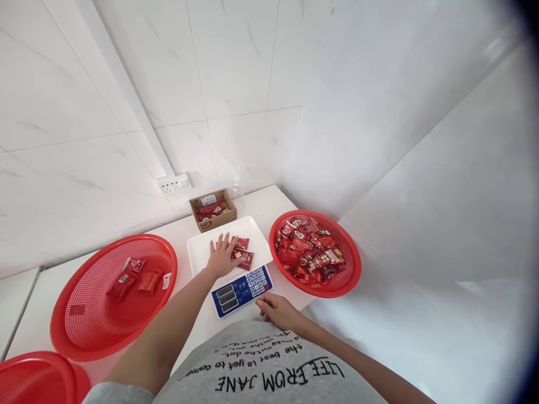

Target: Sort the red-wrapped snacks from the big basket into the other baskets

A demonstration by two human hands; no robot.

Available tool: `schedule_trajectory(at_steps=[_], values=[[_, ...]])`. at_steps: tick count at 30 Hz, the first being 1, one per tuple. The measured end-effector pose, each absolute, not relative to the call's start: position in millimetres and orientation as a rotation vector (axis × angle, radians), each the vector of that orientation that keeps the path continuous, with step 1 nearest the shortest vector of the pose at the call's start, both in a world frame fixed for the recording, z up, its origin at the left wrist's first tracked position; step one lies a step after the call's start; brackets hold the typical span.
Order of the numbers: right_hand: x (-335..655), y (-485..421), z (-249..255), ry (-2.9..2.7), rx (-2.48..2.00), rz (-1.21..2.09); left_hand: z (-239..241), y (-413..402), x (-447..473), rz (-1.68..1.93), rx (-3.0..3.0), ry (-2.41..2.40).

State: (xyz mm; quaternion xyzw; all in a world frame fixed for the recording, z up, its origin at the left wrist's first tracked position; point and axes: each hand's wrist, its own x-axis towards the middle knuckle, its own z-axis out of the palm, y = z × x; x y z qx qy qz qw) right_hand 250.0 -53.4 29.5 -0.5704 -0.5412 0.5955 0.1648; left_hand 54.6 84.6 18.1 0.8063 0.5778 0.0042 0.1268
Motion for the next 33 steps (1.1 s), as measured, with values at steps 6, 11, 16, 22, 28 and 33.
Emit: schedule_trajectory(at_steps=[6,11,16,22,28,33], values=[[250.8,-53.2,29.0,-1.565,-1.624,1.665,21.2,72.1,57.8,-0.091,2.458,1.446],[258.4,-54.6,29.9,-1.601,-1.628,1.64,31.9,76.2,37.5,-0.136,2.55,1.222],[266.1,-59.3,29.5,-1.543,-1.634,1.644,35.6,80.9,30.0,-0.143,2.536,1.268],[273.7,-62.7,34.5,-1.485,-1.688,1.601,21.2,84.5,41.8,-0.157,2.422,1.483],[285.8,-72.0,40.5,-1.543,-1.74,1.51,21.7,89.7,40.0,-0.158,2.429,1.408],[295.1,-75.1,41.2,-1.58,-1.789,1.487,25.5,93.3,51.9,-0.107,2.383,1.546]])
